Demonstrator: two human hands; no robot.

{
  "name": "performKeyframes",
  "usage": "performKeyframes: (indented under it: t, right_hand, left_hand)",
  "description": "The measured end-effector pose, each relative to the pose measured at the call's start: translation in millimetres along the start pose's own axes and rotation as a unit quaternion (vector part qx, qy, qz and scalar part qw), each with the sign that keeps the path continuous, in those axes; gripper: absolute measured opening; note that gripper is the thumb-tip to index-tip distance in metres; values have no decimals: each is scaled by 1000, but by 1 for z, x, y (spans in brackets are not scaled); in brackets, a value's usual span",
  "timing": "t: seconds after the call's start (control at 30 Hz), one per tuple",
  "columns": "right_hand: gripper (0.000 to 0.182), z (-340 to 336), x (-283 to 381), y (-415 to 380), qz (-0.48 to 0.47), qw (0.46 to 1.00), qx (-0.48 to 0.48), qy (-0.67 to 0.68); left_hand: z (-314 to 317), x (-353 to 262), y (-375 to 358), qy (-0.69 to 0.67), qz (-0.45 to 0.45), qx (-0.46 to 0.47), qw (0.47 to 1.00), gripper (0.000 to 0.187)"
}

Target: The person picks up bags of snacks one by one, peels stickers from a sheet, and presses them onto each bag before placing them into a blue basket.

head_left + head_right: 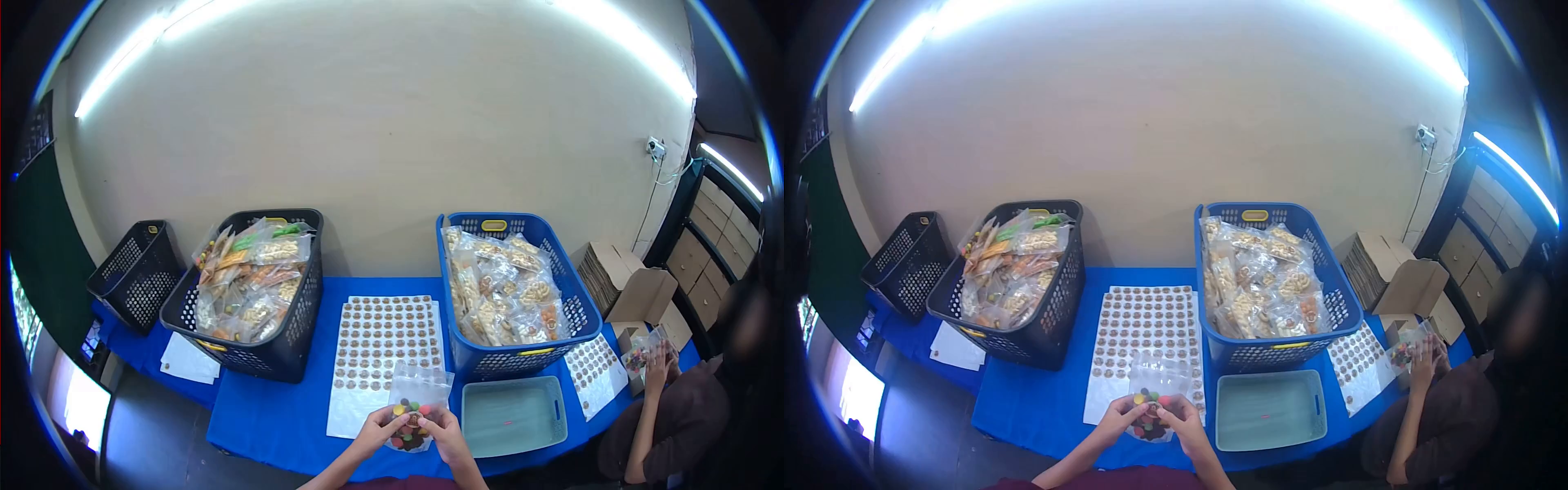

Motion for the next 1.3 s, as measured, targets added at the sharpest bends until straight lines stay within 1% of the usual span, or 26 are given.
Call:
performKeyframes:
  t: [0.1, 0.2, 0.3, 0.37, 0.4, 0.47, 0.53, 0.57, 0.6, 0.7, 0.8, 0.87, 0.9, 0.93, 1.03, 1.07, 1.17, 1.27, 1.3]
  right_hand:
    - [23, 15, -9, 5, 11, 1000, -2, -4]
    - [18, 34, -12, 14, 2, 1000, -8, -23]
    - [11, 42, -15, 18, -9, 999, -35, -29]
    - [10, 46, -13, 21, -9, 999, -35, -27]
    - [13, 45, -17, 23, -25, 999, -34, -26]
    - [12, 42, -25, 24, -29, 999, -35, -3]
    - [12, 36, -30, 22, -27, 998, -49, 31]
    - [12, 32, -33, 20, -22, 996, -61, 54]
    - [12, 27, -35, 18, -19, 994, -74, 80]
    - [10, 12, -29, 8, -23, 990, -102, 93]
    - [12, -8, -25, 4, 1, 997, -64, 52]
    - [15, -19, -15, -4, 22, 998, -53, -2]
    - [16, -23, -8, -8, 32, 998, -49, -27]
    - [21, -25, -4, -14, 57, 997, -45, -13]
    - [26, -42, 3, -25, -39, 997, -39, -50]
    - [30, -54, 1, -30, -25, 998, -54, -30]
    - [29, -83, 16, -47, -25, 995, -92, -39]
    - [29, -105, 29, -61, -10, 996, -91, -18]
    - [29, -111, 31, -64, -5, 994, -93, -49]
  left_hand:
    - [-19, -6, -2, 16, 27, -30, 999, 24]
    - [-33, -10, -11, 35, 38, -41, 998, 23]
    - [-34, -16, -25, 42, 17, -63, 997, 27]
    - [-40, -10, -28, 59, 43, -60, 996, 27]
    - [-38, -16, -31, 57, 56, -65, 995, 26]
    - [-39, -19, -31, 75, 85, -75, 991, 24]
    - [-37, -21, -30, 96, 79, -77, 989, 23]
    - [-34, -21, -28, 108, 76, -77, 988, 22]
    - [-30, -19, -25, 90, 70, -70, 991, 23]
    - [-15, -18, -15, 107, 53, -62, 991, 26]
    - [2, -10, -8, 73, 11, -68, 995, 27]
    - [1, 9, 8, 81, 35, -24, 996, 25]
    - [7, 9, 14, 85, 46, -1, 995, 25]
    - [13, 11, 17, 103, 18, -3, 995, 24]
    - [28, 21, 34, 122, 16, -35, 992, 23]
    - [39, 22, 39, 111, 26, -43, 993, 24]
    - [70, 36, 56, 91, 31, -24, 995, 23]
    - [97, 29, 73, 118, 79, -45, 989, 22]
    - [103, 24, 80, 64, 91, -31, 993, 21]
Point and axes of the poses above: each hand's wrist, its own y-axis towards the middle knuckle, its own z-axis out of the palm, x = y × z, the point moved 8 cm from there along y, towards the middle knuckle, and after that the axes turned 10 degrees about x, right-handed, at the moved point
